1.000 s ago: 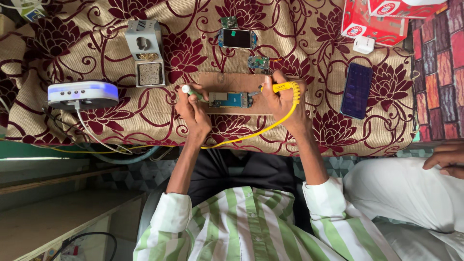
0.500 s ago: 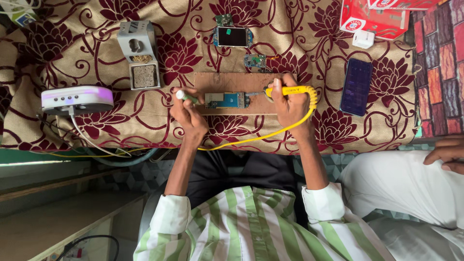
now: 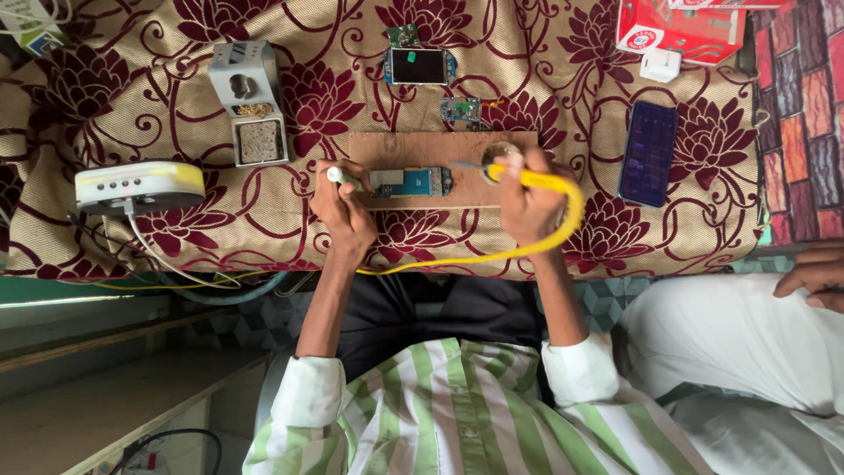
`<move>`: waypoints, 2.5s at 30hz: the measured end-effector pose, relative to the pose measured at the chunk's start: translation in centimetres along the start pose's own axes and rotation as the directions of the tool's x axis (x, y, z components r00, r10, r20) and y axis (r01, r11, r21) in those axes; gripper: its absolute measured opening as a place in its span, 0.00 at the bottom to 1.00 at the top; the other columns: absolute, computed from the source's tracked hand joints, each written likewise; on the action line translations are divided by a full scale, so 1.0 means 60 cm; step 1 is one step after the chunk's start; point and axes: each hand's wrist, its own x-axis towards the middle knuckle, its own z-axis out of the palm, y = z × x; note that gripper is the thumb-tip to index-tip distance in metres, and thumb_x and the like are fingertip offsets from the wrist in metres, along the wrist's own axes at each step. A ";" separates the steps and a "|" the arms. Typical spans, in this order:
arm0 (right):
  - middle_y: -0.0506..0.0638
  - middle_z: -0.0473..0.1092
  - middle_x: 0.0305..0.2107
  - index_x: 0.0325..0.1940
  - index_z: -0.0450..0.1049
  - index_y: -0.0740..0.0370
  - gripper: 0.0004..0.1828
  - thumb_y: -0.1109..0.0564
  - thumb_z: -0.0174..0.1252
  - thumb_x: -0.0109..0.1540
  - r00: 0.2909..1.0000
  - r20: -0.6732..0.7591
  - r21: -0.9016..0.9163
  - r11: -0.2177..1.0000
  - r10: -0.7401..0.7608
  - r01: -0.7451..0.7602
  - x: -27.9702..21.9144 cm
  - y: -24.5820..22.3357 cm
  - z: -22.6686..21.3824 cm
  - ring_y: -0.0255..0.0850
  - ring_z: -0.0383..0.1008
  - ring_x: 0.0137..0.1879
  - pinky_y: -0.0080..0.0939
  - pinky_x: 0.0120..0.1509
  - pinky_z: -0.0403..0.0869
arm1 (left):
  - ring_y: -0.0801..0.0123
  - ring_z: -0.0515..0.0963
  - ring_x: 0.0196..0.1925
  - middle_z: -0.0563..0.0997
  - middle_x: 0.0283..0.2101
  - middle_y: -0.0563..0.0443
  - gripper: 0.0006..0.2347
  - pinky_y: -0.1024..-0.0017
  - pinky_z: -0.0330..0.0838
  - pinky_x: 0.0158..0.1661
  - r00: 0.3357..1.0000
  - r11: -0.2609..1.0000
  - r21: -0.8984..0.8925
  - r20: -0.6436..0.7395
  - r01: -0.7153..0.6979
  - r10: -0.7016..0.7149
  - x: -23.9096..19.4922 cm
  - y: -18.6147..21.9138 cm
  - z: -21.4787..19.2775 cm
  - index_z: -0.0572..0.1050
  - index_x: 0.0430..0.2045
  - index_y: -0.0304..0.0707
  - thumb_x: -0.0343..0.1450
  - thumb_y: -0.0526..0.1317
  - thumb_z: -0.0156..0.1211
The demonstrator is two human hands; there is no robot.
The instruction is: The person solders a small blue circuit board using a soldering iron and solder wire. They repeatedly apply solder to various points on the board while holding it steady with their left hand.
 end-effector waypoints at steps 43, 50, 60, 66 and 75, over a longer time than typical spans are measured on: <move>0.51 0.62 0.22 0.32 0.62 0.65 0.24 0.45 0.43 0.74 0.624 -0.527 0.617 0.764 0.578 -0.187 -0.131 0.062 0.096 0.35 0.58 0.20 0.32 0.22 0.59 | 0.69 0.72 0.29 0.77 0.29 0.49 0.20 0.71 0.62 0.34 0.995 0.994 0.105 -0.093 -0.025 0.035 -0.012 -0.008 0.000 0.70 0.37 0.29 0.84 0.49 0.36; 0.51 0.61 0.20 0.32 0.63 0.67 0.22 0.48 0.44 0.74 0.658 -0.482 0.612 0.760 0.578 -0.219 -0.120 0.051 0.090 0.36 0.59 0.20 0.34 0.23 0.61 | 0.62 0.66 0.33 0.77 0.30 0.48 0.19 0.61 0.56 0.47 0.993 0.976 0.191 -0.030 -0.106 0.113 -0.009 -0.007 -0.007 0.69 0.32 0.33 0.84 0.49 0.35; 0.51 0.68 0.21 0.32 0.67 0.68 0.19 0.54 0.45 0.73 0.749 -0.321 0.506 0.774 0.579 -0.382 -0.098 0.048 0.050 0.34 0.65 0.22 0.34 0.24 0.60 | 0.58 0.64 0.36 0.76 0.33 0.48 0.18 0.60 0.55 0.47 0.998 0.976 0.207 0.008 -0.065 0.065 -0.029 -0.015 -0.009 0.71 0.35 0.32 0.83 0.47 0.37; 0.52 0.72 0.23 0.31 0.70 0.70 0.17 0.62 0.46 0.73 0.969 -0.152 0.126 0.976 0.194 -0.175 -0.035 0.024 0.023 0.33 0.66 0.25 0.36 0.30 0.60 | 0.61 0.63 0.36 0.68 0.31 0.44 0.20 0.60 0.54 0.46 0.993 0.968 0.238 -0.060 -0.082 0.099 -0.026 -0.024 -0.001 0.71 0.35 0.30 0.83 0.50 0.36; 0.54 0.77 0.29 0.34 0.67 0.69 0.16 0.61 0.47 0.75 0.991 0.036 0.116 0.984 0.129 -0.132 0.044 -0.030 0.004 0.41 0.77 0.31 0.42 0.38 0.73 | 0.62 0.63 0.35 0.73 0.28 0.49 0.20 0.60 0.53 0.47 0.993 0.977 0.193 -0.061 -0.092 0.105 -0.021 -0.016 -0.004 0.71 0.31 0.34 0.83 0.50 0.35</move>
